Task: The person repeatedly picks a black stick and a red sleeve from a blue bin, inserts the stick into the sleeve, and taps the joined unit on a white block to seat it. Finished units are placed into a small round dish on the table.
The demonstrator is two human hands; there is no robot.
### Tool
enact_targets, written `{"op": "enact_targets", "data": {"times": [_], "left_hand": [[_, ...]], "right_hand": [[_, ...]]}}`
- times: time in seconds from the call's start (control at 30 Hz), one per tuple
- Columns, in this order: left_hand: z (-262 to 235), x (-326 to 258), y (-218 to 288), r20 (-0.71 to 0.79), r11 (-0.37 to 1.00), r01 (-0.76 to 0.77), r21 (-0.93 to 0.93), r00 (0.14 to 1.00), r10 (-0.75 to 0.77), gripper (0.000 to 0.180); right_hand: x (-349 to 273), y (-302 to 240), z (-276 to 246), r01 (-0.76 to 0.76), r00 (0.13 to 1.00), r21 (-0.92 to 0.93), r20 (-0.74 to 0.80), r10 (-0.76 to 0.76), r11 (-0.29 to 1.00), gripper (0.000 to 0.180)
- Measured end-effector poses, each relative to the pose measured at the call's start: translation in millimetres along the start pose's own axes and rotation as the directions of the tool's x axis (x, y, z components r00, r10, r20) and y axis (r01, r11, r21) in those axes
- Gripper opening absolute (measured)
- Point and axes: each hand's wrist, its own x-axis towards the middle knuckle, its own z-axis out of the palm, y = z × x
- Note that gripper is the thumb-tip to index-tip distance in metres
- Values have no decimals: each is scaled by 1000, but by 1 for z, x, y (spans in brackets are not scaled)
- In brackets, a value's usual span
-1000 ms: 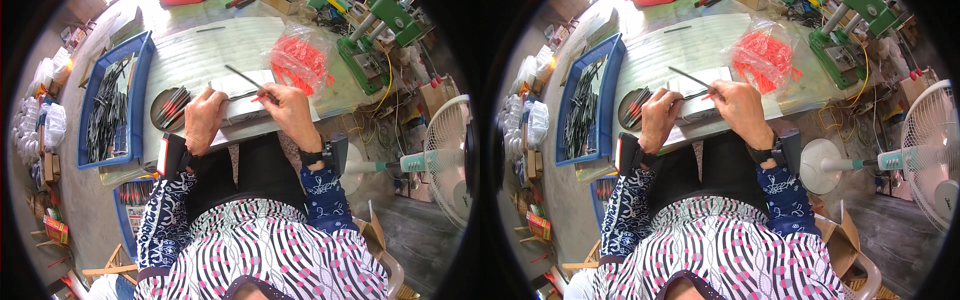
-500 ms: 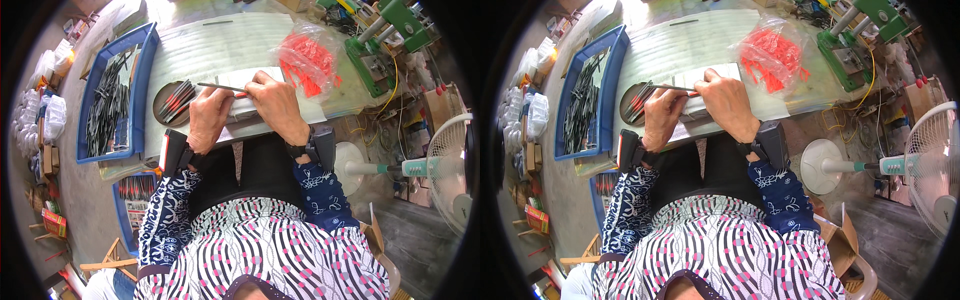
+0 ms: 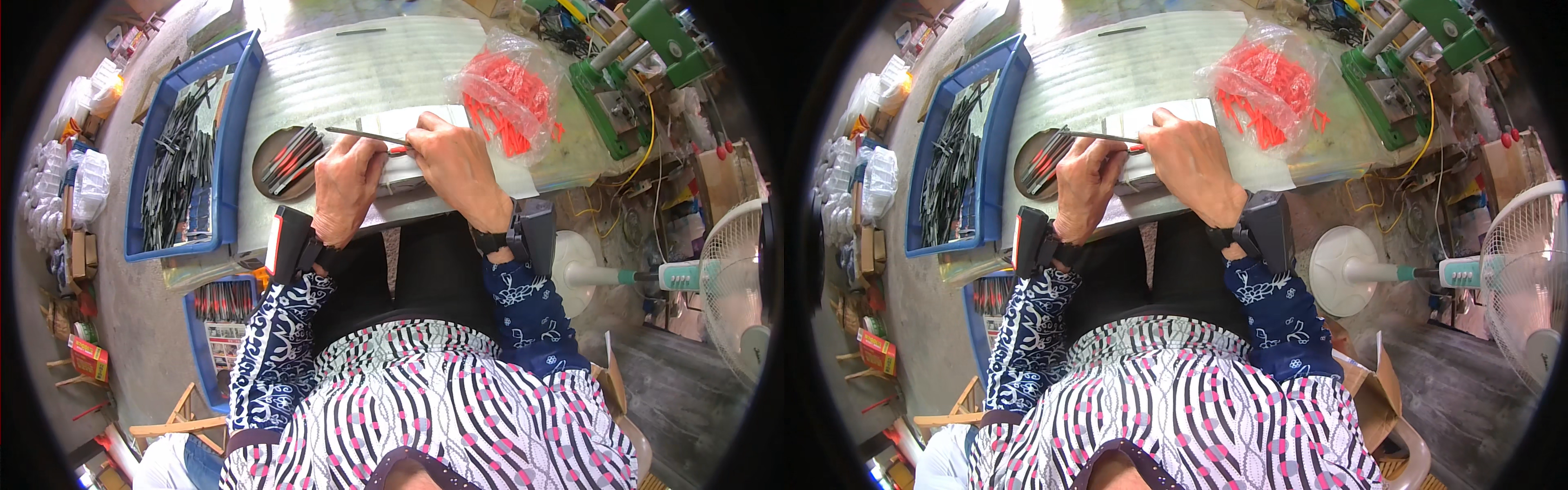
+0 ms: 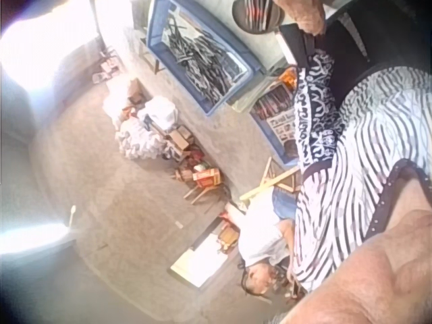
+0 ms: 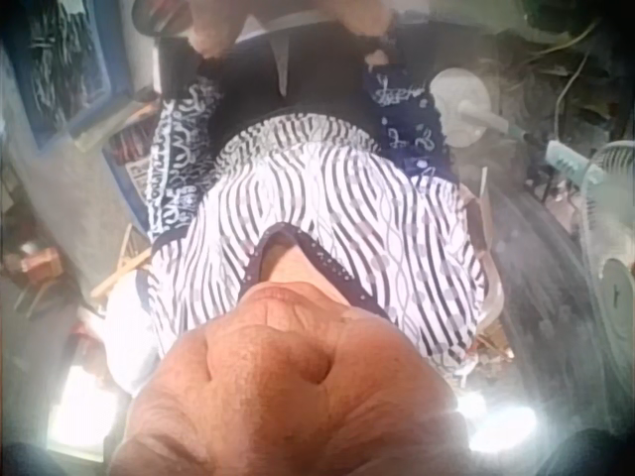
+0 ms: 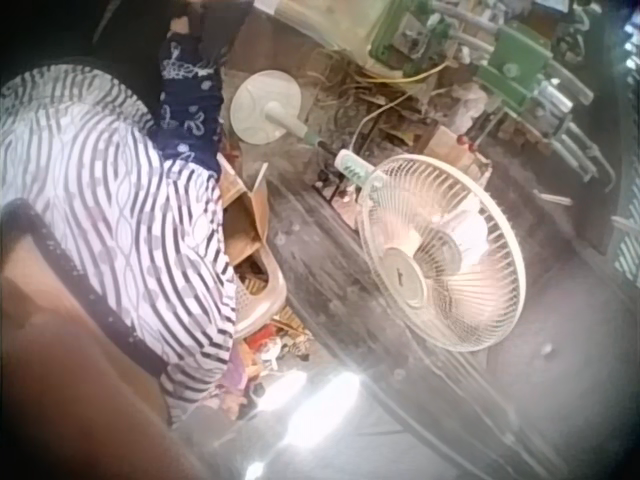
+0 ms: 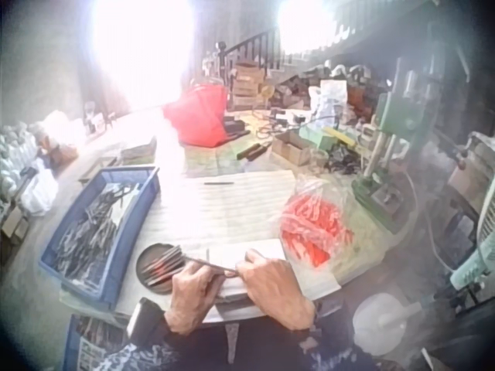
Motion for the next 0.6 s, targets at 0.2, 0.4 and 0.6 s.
{"op": "enact_targets", "data": {"times": [0.2,0.4,0.6], "left_hand": [[0,1,1,6,998,43,-49,999,-43,9],[-1,1,2,10,996,62,-58,998,-62,7],[0,1,3,-5,997,58,-57,998,-59,8]], "right_hand": [[-3,2,2,-84,996,59,-6,84,995,9],[-9,3,1,-143,974,224,-139,177,964,16],[-8,3,-2,-99,988,169,-100,117,981,12]]}}
